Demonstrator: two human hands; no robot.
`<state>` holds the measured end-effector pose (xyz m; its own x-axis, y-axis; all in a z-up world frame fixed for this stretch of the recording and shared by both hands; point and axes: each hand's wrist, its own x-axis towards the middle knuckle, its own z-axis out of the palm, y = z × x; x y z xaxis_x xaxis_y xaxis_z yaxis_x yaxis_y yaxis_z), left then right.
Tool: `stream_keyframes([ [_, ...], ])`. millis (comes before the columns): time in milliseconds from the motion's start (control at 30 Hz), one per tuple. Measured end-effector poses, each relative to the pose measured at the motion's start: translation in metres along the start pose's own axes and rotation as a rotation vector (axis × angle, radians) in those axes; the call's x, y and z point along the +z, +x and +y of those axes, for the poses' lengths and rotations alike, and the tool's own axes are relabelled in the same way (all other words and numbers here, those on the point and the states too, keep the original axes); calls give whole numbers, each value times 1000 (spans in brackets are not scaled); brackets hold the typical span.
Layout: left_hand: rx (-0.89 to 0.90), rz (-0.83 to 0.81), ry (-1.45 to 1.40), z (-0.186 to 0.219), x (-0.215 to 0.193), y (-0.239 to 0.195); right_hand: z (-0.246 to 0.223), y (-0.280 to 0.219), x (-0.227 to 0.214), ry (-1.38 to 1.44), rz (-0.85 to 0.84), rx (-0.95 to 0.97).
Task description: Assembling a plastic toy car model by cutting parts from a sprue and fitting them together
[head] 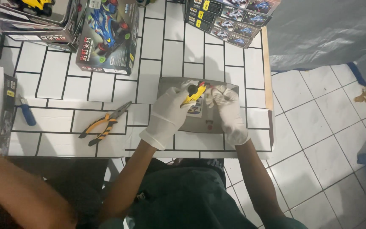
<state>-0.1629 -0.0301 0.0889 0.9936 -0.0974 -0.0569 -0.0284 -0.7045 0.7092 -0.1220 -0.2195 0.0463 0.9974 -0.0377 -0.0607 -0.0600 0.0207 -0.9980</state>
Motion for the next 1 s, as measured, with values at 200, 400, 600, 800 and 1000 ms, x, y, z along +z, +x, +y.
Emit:
stream_keyframes([
  [200,81,25,85,-22,23,3,-1,1,-1,-2,31,-9],
  [400,130,75,55,-24,23,2,5,3,-8,92,27,105],
  [600,62,-89,174,1,3,6,31,9,-23,-732,64,-521],
  [800,1,-141,158,14,-7,3,26,-10,-25,-1005,-4,-81],
  [1000,70,-180,155,7,-3,2,-18,-10,2,-766,55,51],
])
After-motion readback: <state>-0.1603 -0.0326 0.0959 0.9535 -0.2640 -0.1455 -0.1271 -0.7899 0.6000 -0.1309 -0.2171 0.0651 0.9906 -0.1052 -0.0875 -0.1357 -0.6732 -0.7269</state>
